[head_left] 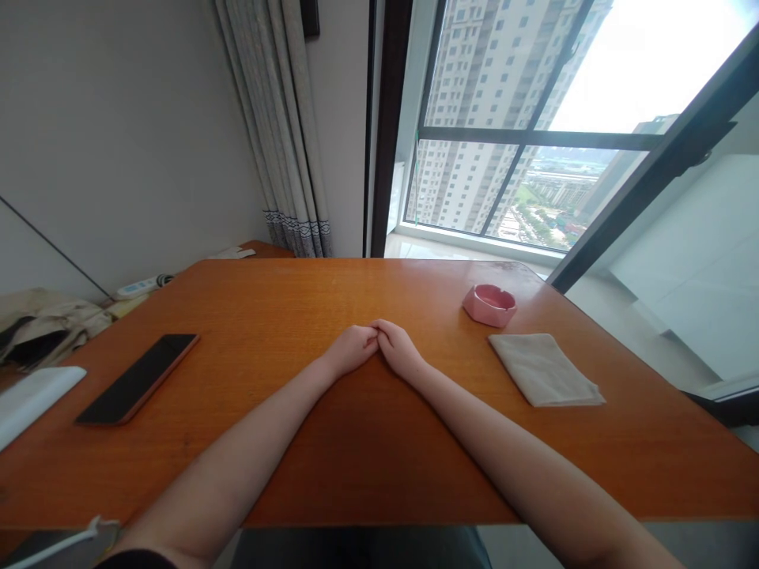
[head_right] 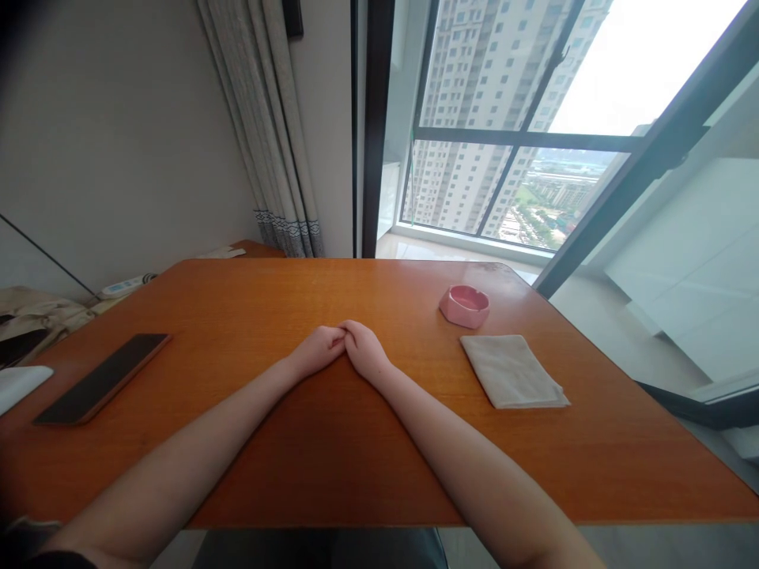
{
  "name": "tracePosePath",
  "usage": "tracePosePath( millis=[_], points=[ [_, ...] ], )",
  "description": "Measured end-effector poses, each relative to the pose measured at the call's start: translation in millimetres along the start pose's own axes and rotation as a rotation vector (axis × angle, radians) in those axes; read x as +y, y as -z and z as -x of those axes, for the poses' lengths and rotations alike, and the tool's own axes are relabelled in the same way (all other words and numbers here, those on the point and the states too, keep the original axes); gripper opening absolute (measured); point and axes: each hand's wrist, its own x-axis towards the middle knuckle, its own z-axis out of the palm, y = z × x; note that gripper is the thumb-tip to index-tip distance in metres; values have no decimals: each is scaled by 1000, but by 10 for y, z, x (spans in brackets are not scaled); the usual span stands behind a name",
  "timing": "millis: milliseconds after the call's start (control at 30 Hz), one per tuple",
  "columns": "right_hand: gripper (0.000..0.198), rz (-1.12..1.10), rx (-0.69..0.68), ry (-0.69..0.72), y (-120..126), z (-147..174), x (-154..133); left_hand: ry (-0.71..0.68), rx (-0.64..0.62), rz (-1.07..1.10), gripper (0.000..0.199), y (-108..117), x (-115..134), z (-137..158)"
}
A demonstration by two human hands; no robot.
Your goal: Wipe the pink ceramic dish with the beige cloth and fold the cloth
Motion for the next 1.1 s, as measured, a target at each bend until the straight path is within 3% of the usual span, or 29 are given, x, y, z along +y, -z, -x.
tracePosePath(
  millis=[133, 333, 667, 833, 900, 1000, 1100],
  points=[
    [28, 5, -23, -50, 38, 1, 40, -1, -8, 27, 28, -28, -5, -14],
    [27, 121, -53, -42, 2, -8, 29, -17, -20, -99, 26, -18, -39, -7],
    [28, 103, -55, -40, -5, 1, 52, -35, -27, -150, 25, -41, -49, -16],
    [31, 67, -115, 51, 144, -50, 43, -38, -52, -244, 26, -8, -42, -11],
    [32, 98, -26, 101, 389, -96, 75, -56, -64, -319, 28, 21, -40, -10],
    [31, 277, 324, 77, 905, -112, 224, -72, -86, -365, 32, 60, -39, -9],
    [31, 572, 579, -207, 1344, -5, 476, -39, -84, -319, 34, 73, -40, -9]
  ],
)
